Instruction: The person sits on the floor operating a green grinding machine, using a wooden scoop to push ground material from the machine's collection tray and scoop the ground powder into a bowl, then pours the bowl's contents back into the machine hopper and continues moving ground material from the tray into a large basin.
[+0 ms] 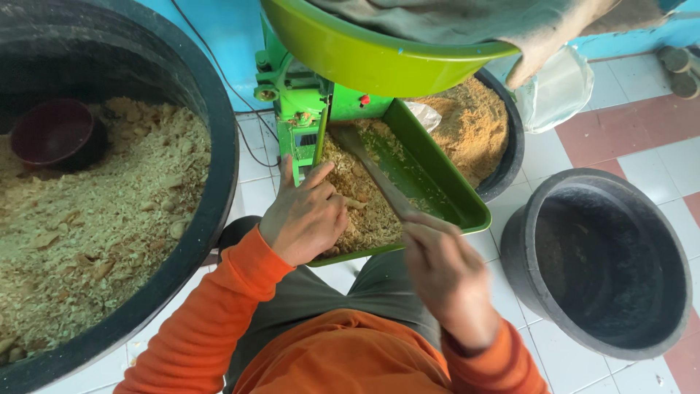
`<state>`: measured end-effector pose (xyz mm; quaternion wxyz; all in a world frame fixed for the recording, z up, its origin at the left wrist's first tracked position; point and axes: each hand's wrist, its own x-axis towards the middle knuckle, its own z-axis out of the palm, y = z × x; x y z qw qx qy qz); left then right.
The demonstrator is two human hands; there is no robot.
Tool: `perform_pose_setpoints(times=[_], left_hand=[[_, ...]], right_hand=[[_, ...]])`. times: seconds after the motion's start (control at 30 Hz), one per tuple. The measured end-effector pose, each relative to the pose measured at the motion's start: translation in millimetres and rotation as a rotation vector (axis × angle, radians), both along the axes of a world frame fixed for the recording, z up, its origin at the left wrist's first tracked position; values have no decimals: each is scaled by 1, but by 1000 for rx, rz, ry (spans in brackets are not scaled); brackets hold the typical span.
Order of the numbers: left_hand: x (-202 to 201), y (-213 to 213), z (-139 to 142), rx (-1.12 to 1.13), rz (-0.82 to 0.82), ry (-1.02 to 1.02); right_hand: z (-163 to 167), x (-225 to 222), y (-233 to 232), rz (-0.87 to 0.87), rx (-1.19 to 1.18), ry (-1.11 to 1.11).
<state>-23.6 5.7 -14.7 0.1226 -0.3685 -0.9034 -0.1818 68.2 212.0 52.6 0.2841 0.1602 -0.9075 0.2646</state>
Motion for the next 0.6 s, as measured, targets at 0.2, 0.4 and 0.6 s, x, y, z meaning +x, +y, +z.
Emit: perform_pose_setpoints(times=[0.2, 0.4, 0.6], left_hand=[[0, 0, -1, 9, 14, 11], [0, 1, -4, -21, 7, 36], [2, 2, -3, 21, 24, 49]], right_hand=[[-9, -23, -2, -42, -90, -17], [34, 53, 64, -259, 27, -30], [37, 28, 54, -158, 37, -114]])
